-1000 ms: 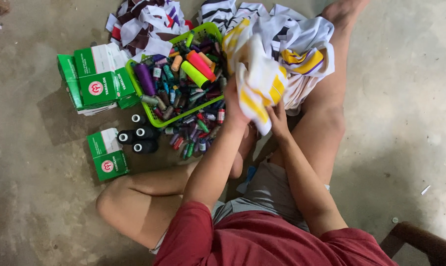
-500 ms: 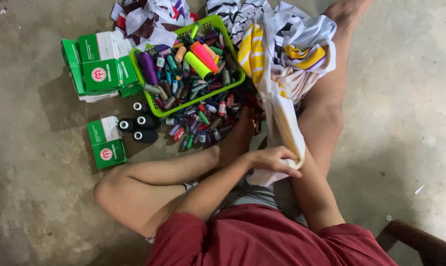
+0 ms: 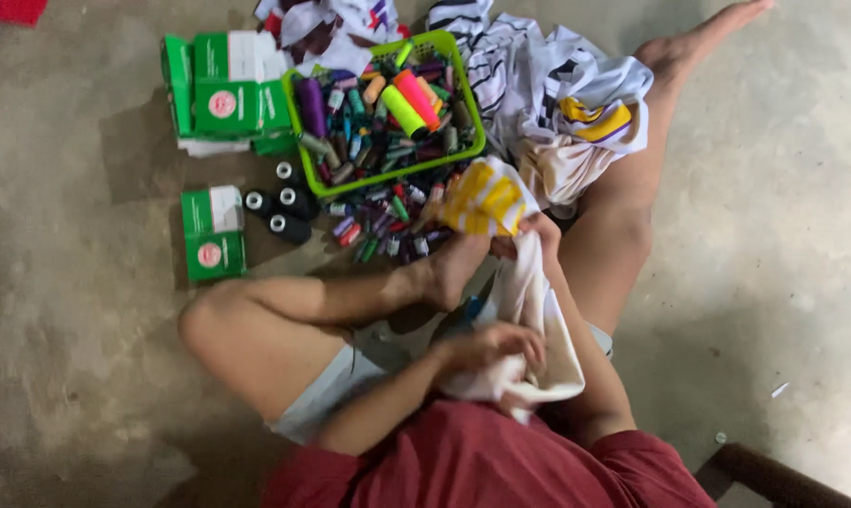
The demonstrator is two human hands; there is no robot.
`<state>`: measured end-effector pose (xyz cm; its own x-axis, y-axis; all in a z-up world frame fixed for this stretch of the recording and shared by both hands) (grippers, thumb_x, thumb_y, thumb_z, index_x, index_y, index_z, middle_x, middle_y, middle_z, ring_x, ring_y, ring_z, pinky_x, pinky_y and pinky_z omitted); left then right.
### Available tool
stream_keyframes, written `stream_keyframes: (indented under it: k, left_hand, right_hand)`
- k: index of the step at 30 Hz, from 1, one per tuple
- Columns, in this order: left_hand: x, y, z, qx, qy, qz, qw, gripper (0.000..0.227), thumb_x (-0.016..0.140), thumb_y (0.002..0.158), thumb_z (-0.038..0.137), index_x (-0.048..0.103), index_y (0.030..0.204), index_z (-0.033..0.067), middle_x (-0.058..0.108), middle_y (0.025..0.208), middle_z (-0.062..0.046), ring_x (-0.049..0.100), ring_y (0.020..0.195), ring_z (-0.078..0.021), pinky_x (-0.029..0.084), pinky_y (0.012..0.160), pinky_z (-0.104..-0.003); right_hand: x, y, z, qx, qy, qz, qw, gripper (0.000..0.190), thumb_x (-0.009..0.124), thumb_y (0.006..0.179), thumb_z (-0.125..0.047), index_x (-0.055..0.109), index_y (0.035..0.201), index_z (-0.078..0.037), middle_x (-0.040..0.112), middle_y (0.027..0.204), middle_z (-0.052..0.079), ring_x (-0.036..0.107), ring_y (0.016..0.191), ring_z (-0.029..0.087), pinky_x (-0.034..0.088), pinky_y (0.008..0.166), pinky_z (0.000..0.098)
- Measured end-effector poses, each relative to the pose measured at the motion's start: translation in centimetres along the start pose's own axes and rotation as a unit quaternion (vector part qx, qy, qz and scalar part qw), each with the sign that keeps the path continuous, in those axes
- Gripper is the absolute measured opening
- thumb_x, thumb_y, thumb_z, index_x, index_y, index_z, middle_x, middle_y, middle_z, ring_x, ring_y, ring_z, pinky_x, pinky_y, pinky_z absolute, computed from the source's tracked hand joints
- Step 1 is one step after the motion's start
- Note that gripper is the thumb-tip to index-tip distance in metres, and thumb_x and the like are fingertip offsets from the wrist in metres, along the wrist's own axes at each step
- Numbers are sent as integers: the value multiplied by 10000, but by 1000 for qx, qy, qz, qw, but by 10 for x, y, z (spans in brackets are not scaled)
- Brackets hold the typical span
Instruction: The person sorts through a collection of thread spools in a basket, handles boxes of supplies, and picks up a piece of fabric.
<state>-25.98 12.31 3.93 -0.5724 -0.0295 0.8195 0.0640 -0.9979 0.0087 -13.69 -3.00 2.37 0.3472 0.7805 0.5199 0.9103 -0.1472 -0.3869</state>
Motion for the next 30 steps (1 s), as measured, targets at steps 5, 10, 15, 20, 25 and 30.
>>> stream_keyframes:
  k: [5,10,15,20,25,30]
  left_hand:
    - [-239,-73,-70,121,-470,175,856,556,688,962,486,623,1306,53,709,1178,-60,678,1098,-214,499,1073,-428]
    - [-211,-106,-57,176,-363,242,883,507,703,944,447,627,1255,54,705,1133,-72,679,1063,-238,506,1040,-431]
    - [-180,-155,-36,227,-223,326,890,445,722,921,396,632,1190,54,700,1074,-88,680,1017,-269,515,997,-434]
    - [-137,-163,-15,289,-3,411,865,365,748,889,329,638,1102,54,692,997,-109,682,957,-311,527,939,-439]
    - [-92,-164,2,318,150,469,810,309,768,866,279,643,1037,55,687,939,-125,683,912,-342,536,896,-443]
    - [-54,-196,44,342,294,516,728,258,788,842,229,648,971,55,681,880,-140,684,867,-373,545,854,-446]
  right_hand:
    - [155,-122,-90,50,39,-196,978,800,810,585,23,592,1355,63,742,1118,234,742,949,328,589,899,435]
    - [86,-114,18,-21,-155,-278,948,628,763,759,-87,635,1367,2,711,1164,208,707,1006,285,564,867,432]
    - [96,-160,8,-28,-263,-344,901,408,767,848,-53,682,1240,21,769,1014,172,738,920,210,588,782,368]
    - [169,-207,-15,-91,-330,-514,786,185,664,996,-62,745,1157,-23,764,993,170,728,941,222,568,848,406]
    - [196,-218,-22,-85,-375,-538,751,276,577,1043,-147,686,1255,-9,746,1052,260,733,977,361,561,848,500]
    - [184,-212,-43,-199,-416,-432,775,408,618,999,-191,632,1305,78,656,1244,387,625,1153,571,493,961,633]
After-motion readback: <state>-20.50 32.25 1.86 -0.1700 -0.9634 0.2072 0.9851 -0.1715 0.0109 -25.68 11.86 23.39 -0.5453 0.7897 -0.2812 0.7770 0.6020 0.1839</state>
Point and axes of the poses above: each hand's wrist, its own y-axis towards the middle knuckle, its own x-axis out of the palm, z = x × y, the point moved 5 cm from there along y, towards the middle knuckle
